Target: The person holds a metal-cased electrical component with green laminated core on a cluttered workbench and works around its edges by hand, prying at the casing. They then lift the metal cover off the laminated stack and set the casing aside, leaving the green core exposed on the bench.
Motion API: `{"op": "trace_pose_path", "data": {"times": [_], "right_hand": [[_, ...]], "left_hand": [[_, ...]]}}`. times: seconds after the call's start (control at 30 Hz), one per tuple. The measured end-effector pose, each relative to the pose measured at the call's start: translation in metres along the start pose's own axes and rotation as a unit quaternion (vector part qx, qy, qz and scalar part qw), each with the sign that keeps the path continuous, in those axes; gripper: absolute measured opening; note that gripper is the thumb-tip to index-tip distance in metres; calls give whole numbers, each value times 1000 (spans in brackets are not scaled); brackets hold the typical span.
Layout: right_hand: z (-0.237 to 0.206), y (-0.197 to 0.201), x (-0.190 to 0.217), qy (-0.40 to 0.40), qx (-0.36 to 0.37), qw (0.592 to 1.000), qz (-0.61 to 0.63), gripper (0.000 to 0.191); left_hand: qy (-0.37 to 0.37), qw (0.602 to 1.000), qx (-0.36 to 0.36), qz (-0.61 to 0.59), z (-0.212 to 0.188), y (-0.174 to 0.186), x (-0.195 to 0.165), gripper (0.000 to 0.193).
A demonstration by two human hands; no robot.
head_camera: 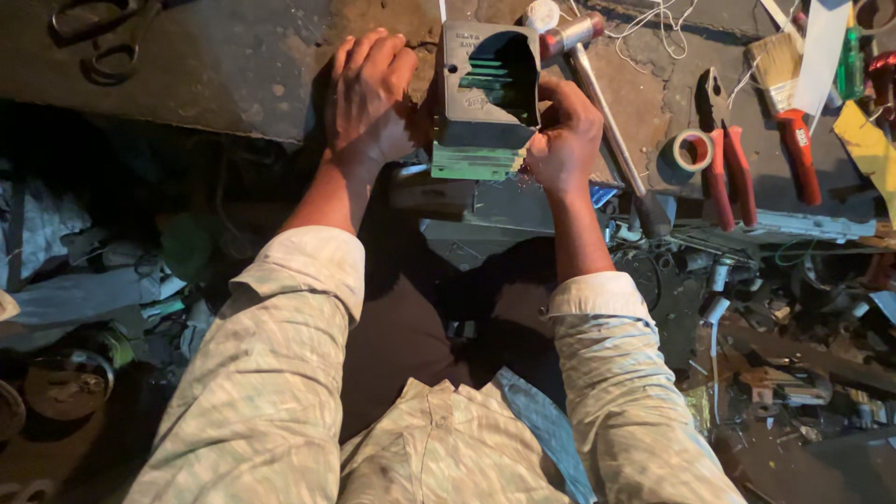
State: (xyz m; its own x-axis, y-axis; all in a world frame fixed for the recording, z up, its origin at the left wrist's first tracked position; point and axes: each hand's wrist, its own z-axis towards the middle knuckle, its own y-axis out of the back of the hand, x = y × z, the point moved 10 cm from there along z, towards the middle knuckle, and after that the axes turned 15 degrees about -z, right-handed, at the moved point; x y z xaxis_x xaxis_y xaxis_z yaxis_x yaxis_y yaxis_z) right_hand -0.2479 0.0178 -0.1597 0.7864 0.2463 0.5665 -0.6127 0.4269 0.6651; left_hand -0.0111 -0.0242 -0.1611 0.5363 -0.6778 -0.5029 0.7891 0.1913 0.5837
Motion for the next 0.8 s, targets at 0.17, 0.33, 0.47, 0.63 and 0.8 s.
{"op": "trace_pose_path", "data": {"times": [0.17,0.33,0.47,0.63,0.8], "right_hand": [[-2,0,2,5,0,1000,20,33],[0,2,4,8,0,1000,3,34],[-1,1,1,-18,6,1000,2,35],[0,2,4,8,0,1000,8,37],[0,2,5,22,-5,1000,16,35]], "left_hand": [[7,1000,-9,-10,-1,0,-1,37],[2,1000,-14,1,-2,-2,2,40],[-2,1000,-14,8,-6,-5,6,37],[17,1000,-13,-8,-3,-5,10,39],[3,1000,-15,-4,-3,-1,1,42]]}}
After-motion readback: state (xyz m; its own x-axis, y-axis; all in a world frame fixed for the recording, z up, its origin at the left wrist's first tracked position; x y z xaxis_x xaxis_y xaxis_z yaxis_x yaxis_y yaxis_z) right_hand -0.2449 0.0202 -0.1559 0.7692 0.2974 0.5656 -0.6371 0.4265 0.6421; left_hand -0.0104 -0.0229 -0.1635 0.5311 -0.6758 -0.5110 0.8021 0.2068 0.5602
